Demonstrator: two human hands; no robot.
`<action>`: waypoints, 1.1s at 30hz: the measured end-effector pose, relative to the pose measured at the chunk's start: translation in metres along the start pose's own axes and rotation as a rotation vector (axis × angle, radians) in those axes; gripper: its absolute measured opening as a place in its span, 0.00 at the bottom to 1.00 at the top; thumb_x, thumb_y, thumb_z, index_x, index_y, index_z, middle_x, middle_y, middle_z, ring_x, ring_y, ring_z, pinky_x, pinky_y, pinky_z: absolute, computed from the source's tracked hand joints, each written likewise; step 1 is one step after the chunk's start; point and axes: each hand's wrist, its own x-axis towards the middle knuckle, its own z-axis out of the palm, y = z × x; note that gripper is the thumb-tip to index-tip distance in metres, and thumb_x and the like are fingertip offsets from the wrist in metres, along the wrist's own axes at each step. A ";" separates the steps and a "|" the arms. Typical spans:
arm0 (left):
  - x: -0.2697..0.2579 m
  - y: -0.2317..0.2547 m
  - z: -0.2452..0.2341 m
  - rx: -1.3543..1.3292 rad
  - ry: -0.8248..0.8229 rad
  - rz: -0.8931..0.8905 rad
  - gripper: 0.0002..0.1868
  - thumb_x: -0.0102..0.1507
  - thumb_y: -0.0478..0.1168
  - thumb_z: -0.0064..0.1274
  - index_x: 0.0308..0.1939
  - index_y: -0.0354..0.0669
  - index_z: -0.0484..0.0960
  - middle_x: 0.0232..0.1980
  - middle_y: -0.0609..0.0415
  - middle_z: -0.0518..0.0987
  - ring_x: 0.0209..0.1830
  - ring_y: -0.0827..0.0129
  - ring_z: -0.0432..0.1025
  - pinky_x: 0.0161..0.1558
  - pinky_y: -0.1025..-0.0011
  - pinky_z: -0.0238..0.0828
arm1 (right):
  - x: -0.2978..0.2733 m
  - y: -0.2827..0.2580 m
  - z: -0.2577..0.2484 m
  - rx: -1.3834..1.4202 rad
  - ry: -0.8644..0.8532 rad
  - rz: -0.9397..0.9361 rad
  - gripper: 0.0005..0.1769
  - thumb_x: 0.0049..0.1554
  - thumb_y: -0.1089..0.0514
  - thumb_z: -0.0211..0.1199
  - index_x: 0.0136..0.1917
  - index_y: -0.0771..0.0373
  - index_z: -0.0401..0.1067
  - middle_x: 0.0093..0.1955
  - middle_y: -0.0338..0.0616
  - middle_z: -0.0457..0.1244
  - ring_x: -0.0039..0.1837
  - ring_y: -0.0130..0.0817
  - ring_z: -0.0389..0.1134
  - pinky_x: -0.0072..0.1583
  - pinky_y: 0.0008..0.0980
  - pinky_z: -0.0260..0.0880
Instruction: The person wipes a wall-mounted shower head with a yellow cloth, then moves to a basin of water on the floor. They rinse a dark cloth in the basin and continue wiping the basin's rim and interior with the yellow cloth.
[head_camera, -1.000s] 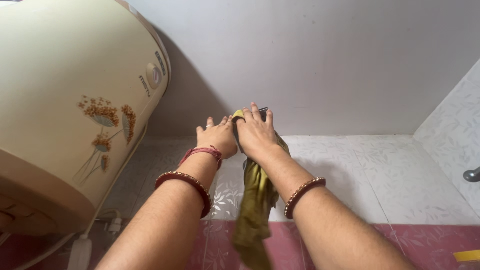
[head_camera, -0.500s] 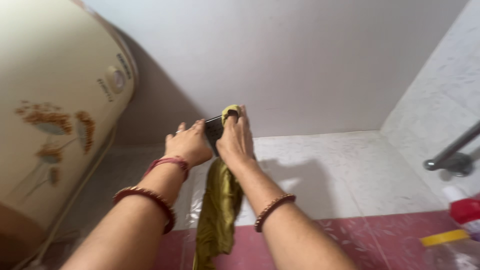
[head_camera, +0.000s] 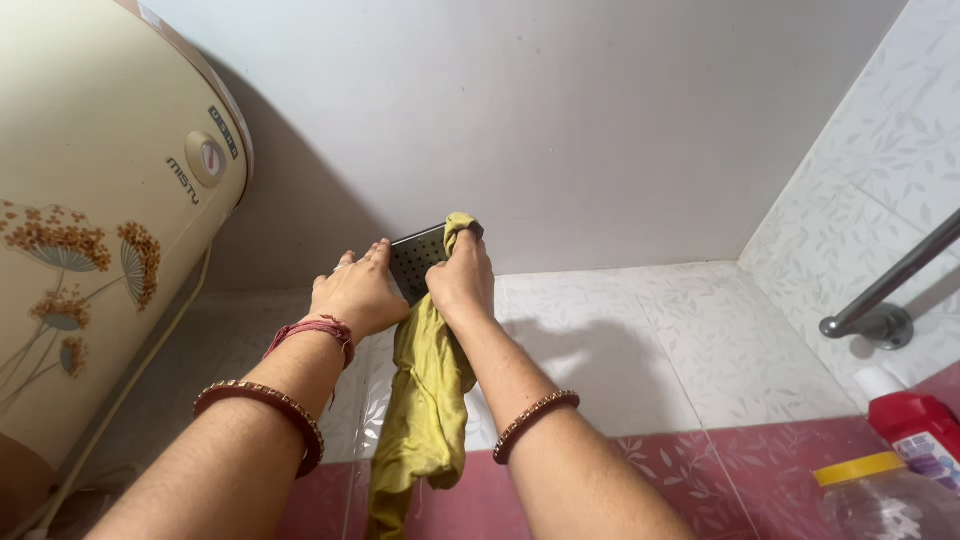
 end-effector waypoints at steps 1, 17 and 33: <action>0.000 0.000 0.000 0.004 -0.001 -0.003 0.51 0.57 0.50 0.53 0.81 0.54 0.46 0.83 0.63 0.51 0.84 0.62 0.44 0.77 0.51 0.48 | 0.001 0.002 0.002 0.021 0.010 0.014 0.26 0.52 0.66 0.57 0.65 0.67 0.63 0.67 0.56 0.61 0.68 0.54 0.64 0.66 0.46 0.66; 0.000 0.007 -0.015 0.060 -0.025 0.017 0.45 0.57 0.40 0.51 0.79 0.56 0.55 0.78 0.65 0.63 0.82 0.61 0.50 0.73 0.51 0.55 | -0.011 0.135 0.018 0.006 -0.173 0.303 0.33 0.51 0.61 0.59 0.71 0.63 0.65 0.68 0.60 0.64 0.72 0.51 0.64 0.71 0.41 0.64; 0.007 0.013 -0.029 -0.026 -0.076 -0.062 0.34 0.59 0.42 0.55 0.71 0.55 0.72 0.65 0.51 0.80 0.68 0.59 0.72 0.67 0.61 0.70 | -0.082 0.113 -0.006 -0.089 -0.221 -0.155 0.21 0.56 0.67 0.53 0.60 0.59 0.75 0.71 0.53 0.57 0.69 0.51 0.60 0.67 0.45 0.63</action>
